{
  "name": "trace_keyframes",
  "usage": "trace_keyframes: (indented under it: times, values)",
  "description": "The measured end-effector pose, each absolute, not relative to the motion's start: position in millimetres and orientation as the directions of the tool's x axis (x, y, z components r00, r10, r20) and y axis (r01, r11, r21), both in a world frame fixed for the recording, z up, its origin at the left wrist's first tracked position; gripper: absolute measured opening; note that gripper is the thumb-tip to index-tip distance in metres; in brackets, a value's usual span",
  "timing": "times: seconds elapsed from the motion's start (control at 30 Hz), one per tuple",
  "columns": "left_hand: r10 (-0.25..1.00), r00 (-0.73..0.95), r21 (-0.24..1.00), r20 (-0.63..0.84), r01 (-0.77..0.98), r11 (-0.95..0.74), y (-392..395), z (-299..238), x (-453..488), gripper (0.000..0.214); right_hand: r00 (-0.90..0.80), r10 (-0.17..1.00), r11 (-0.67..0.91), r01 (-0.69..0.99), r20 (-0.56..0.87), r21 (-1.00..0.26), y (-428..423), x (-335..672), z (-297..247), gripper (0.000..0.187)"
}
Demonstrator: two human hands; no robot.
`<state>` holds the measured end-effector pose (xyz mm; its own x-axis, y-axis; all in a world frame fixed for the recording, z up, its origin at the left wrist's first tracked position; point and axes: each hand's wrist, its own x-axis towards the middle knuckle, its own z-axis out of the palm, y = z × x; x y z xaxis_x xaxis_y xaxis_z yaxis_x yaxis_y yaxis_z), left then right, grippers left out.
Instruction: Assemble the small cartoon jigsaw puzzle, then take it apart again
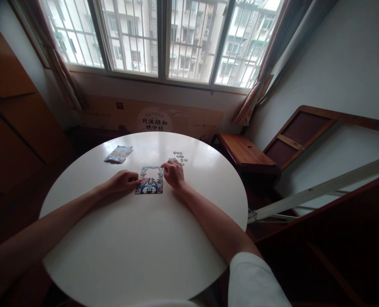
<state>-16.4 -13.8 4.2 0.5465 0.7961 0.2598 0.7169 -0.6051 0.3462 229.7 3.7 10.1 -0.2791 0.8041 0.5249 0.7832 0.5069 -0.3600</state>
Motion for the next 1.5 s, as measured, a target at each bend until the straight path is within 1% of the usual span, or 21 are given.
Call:
trace_keyframes:
  times: [0.17,0.37,0.63,0.77,1.2,1.5]
  values:
    - [0.789,0.553,0.347,0.268,0.708,-0.615,-13,3,-17,0.040,-0.279,0.887,0.416,0.827,0.367,-0.377,2,225,9,0.037]
    - [0.793,0.553,0.342,0.254,0.716,-0.609,-14,4,-16,0.041,-0.326,0.918,0.382,0.880,0.227,-0.281,-4,219,11,0.044]
    - [0.797,0.552,0.329,0.246,0.726,-0.604,-14,5,-15,0.043,-0.368,0.921,0.386,0.906,0.126,-0.173,-9,218,19,0.054]
    - [0.793,0.552,0.340,0.259,0.716,-0.610,-13,4,-15,0.044,-0.379,0.918,0.393,0.907,0.114,-0.150,-10,218,20,0.055]
    - [0.808,0.535,0.371,0.247,0.718,-0.589,-16,7,-14,0.041,-0.374,0.919,0.390,0.909,0.120,-0.149,-9,216,19,0.051]
    - [0.807,0.539,0.351,0.241,0.727,-0.591,-17,9,-13,0.041,-0.372,0.920,0.388,0.908,0.121,-0.157,-10,216,20,0.052]
